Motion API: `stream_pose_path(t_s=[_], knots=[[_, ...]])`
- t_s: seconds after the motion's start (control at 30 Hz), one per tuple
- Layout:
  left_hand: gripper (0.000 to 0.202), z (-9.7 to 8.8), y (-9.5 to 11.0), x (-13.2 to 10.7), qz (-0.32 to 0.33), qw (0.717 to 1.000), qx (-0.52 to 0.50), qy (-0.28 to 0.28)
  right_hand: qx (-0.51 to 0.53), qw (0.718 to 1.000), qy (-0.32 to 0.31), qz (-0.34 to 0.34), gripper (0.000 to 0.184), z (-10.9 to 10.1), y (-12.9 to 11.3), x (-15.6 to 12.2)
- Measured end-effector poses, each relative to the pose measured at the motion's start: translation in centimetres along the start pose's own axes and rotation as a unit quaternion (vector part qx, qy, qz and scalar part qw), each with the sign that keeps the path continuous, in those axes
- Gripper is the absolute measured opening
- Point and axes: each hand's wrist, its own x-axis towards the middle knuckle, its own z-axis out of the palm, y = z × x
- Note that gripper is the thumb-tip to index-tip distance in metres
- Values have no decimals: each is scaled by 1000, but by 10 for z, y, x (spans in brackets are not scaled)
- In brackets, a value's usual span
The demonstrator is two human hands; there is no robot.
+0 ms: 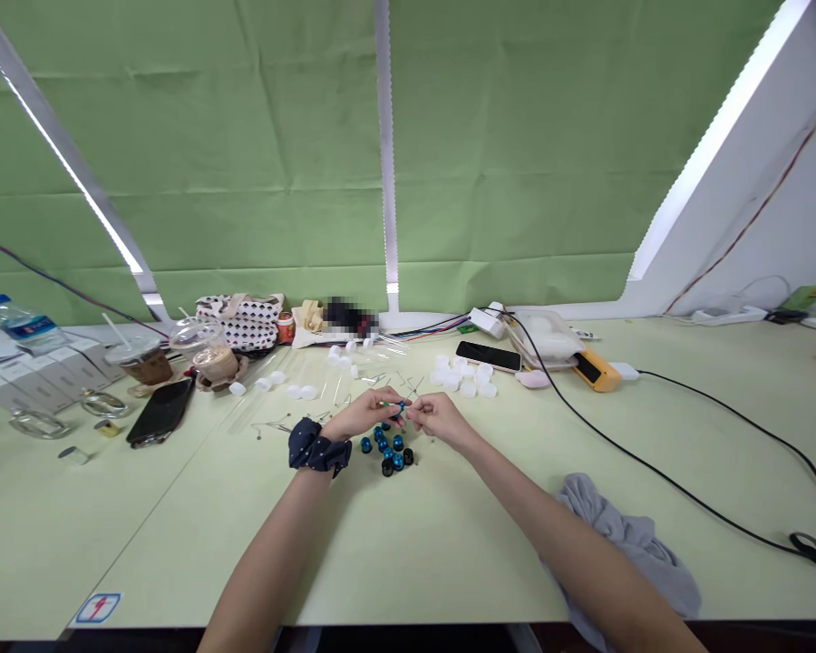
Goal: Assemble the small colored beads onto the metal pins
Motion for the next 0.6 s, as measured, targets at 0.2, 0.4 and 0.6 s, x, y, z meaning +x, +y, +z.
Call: stream_pose_path(t_s=[0.2,0.4,0.6], knots=[[37,4,1,2,-4,999,6,39,-312,931,115,-153,17,7,-3,-6],[40,7,3,2,-14,998,-25,56,-346,912,127,-180,19,10,-1,-5],[37,8,3,2,3,998,10,59,-279,933,171,-147,13,3,0,-3]])
